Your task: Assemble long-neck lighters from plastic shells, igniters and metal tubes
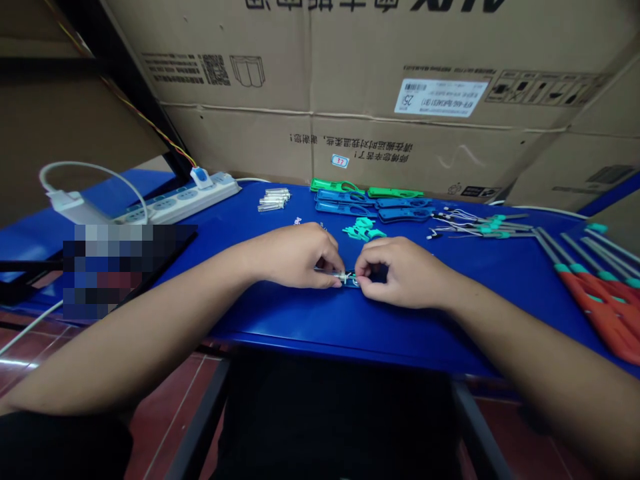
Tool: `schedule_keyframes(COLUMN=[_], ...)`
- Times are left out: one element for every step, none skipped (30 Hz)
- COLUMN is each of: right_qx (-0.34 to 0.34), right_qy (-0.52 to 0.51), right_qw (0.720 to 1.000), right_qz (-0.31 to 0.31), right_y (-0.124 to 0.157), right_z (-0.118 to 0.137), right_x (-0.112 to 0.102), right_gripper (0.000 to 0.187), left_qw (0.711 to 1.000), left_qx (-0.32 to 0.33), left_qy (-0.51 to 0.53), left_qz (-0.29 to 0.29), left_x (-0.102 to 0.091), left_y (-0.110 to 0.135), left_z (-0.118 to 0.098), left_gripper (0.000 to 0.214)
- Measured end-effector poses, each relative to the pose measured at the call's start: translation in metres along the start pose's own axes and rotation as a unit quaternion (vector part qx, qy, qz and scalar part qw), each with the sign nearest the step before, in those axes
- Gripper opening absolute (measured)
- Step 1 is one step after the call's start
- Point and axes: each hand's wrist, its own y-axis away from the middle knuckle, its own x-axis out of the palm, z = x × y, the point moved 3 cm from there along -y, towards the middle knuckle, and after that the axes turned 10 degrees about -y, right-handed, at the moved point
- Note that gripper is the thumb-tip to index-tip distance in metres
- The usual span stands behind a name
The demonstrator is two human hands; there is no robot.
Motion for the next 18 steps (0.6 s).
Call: schedule_keyframes(right_qx=[0.0,-0.001,-0.001,-0.001,-0.001,-0.001,-0.001,-0.001,-0.001,-0.001,0.0,0.001,0.001,0.001,0.0,-0.001,-0.002,-0.003], right_qy=[-0.001,-0.003,-0.004,-0.004,-0.004,-0.004,-0.005,-0.005,-0.006,-0.007,-0.008,-0.008,-0.008,-0.008,-0.008,-0.01,-0.013,-0.016], right_qw=[1.0,1.0,1.0,1.0,1.0,1.0,1.0,1.0,1.0,1.0,1.0,1.0,1.0,1.0,1.0,1.0,1.0,1.0], right_qz=[-0.002,-0.003,-0.002,-0.002,-0.002,-0.003,-0.004,-0.005,-0.005,-0.006,-0.005,-0.004,-0.006,-0.008,-0.012,-0.015,-0.017,-0.018], right_y=[-0.0001,-0.0001,-0.0002,-0.0002,-0.0002,-0.0002,-0.0002,-0.0003,-0.0004,-0.0006,-0.0009,-0.0012,-0.0014,-0.0017,-0.0018,-0.0019,-0.002,-0.0019], right_z=[-0.0001,-0.0003,-0.0004,-0.0005,-0.0006,-0.0006,-0.0006,-0.0005,-0.0004,-0.0003,-0.0003,-0.0003,-0.0004,-0.0004,-0.0004,-0.0005,-0.0005,-0.0006], right_x=[-0.0001,-0.0002,-0.0002,-0.0002,-0.0002,-0.0002,-0.0001,0.0,0.0002,0.0004,0.0006,0.0007,0.0007,0.0006,0.0004,0.0002,0.0001,-0.0001], right_gripper=[0.008,0.008,0.008,0.008,0.008,0.007,0.007,0.007,0.007,0.007,0.007,0.007,0.007,0.007,0.007,0.006,0.006,0.006], left_qw=[1.0,1.0,1.0,1.0,1.0,1.0,1.0,1.0,1.0,1.0,1.0,1.0,1.0,1.0,1.0,1.0,1.0,1.0], left_qx=[0.0,0.001,0.001,0.001,0.0,-0.001,-0.001,-0.001,-0.001,-0.001,-0.001,0.0,0.001,0.003,0.004,0.006,0.007,0.007], left_qy=[-0.004,-0.007,-0.008,-0.01,-0.011,-0.012,-0.013,-0.014,-0.014,-0.014,-0.015,-0.016,-0.017,-0.018,-0.018,-0.018,-0.019,-0.019], left_qz=[-0.003,-0.005,-0.006,-0.006,-0.007,-0.006,-0.006,-0.005,-0.006,-0.008,-0.01,-0.013,-0.015,-0.017,-0.018,-0.019,-0.019,-0.019], left_x=[-0.0004,-0.0005,-0.0005,-0.0003,-0.0001,0.0002,0.0003,0.0003,0.0003,0.0001,-0.0001,-0.0002,-0.0003,-0.0001,0.0001,0.0005,0.0009,0.0014], left_y=[0.0,0.0001,0.0001,0.0,0.0,0.0,0.0,0.0,0.0001,0.0001,0.0001,0.0001,0.0,-0.0001,-0.0002,-0.0004,-0.0006,-0.0007], left_z=[-0.0002,-0.0002,0.0,0.0003,0.0007,0.0011,0.0014,0.0016,0.0017,0.0016,0.0014,0.0011,0.0009,0.0006,0.0004,0.0004,0.0004,0.0006], left_gripper=[0.015,0.015,0.015,0.015,0.015,0.015,0.015,0.015,0.015,0.015,0.015,0.015,0.015,0.015,0.014,0.015,0.015,0.015])
